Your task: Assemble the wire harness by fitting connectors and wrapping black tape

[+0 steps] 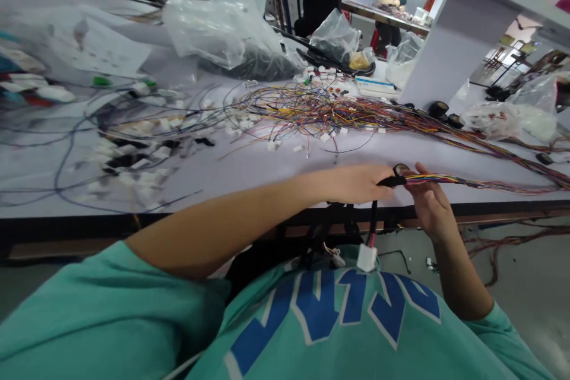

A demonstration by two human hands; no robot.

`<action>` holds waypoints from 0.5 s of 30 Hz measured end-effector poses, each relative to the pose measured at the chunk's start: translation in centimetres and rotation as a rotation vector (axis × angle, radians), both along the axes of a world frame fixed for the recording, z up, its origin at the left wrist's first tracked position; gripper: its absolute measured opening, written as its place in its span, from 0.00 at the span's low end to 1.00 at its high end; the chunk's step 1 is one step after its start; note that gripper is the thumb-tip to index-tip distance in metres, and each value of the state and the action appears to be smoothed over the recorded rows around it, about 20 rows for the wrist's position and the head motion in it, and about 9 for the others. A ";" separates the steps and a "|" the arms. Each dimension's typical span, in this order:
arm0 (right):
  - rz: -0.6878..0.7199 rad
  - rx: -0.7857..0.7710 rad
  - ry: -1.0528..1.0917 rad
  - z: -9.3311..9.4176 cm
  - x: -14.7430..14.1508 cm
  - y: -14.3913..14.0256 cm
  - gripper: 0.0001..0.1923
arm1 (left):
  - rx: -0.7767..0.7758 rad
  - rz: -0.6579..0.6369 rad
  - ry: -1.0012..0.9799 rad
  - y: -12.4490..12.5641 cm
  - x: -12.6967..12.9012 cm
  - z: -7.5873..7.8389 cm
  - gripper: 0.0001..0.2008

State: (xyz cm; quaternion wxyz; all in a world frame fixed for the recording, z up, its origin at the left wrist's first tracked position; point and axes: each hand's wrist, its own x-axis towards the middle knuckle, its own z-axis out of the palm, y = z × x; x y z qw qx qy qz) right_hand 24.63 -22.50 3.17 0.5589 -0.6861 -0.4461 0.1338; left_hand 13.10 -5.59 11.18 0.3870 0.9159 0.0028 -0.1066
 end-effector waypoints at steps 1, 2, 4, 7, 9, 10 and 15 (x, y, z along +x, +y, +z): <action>-0.010 0.038 0.065 0.3 -0.7 0.0 0.34 | -0.105 -0.041 0.065 0.0 -0.5 -0.1 0.11; -0.028 0.062 0.120 0.6 -1.3 0.0 0.33 | -0.201 -0.084 0.143 0.0 -1.1 -0.4 0.12; -0.070 0.077 0.204 1.3 -2.4 -0.1 0.34 | -0.303 -0.139 0.241 -0.2 -2.4 -1.1 0.12; -0.140 0.085 0.258 2.2 -3.8 -1.0 0.34 | -0.215 -0.165 0.195 -0.5 -4.4 -2.6 0.13; -0.199 0.113 0.245 2.9 -4.5 -2.2 0.31 | -0.123 -0.128 0.155 -0.5 -5.5 -3.3 0.18; -0.238 0.132 0.231 3.3 -4.7 -3.1 0.28 | -0.089 -0.109 0.141 -0.4 -6.0 -3.5 0.20; -0.529 0.263 0.145 6.0 -4.4 -10.9 0.13 | -0.073 -0.098 0.115 0.7 -7.2 -3.2 0.18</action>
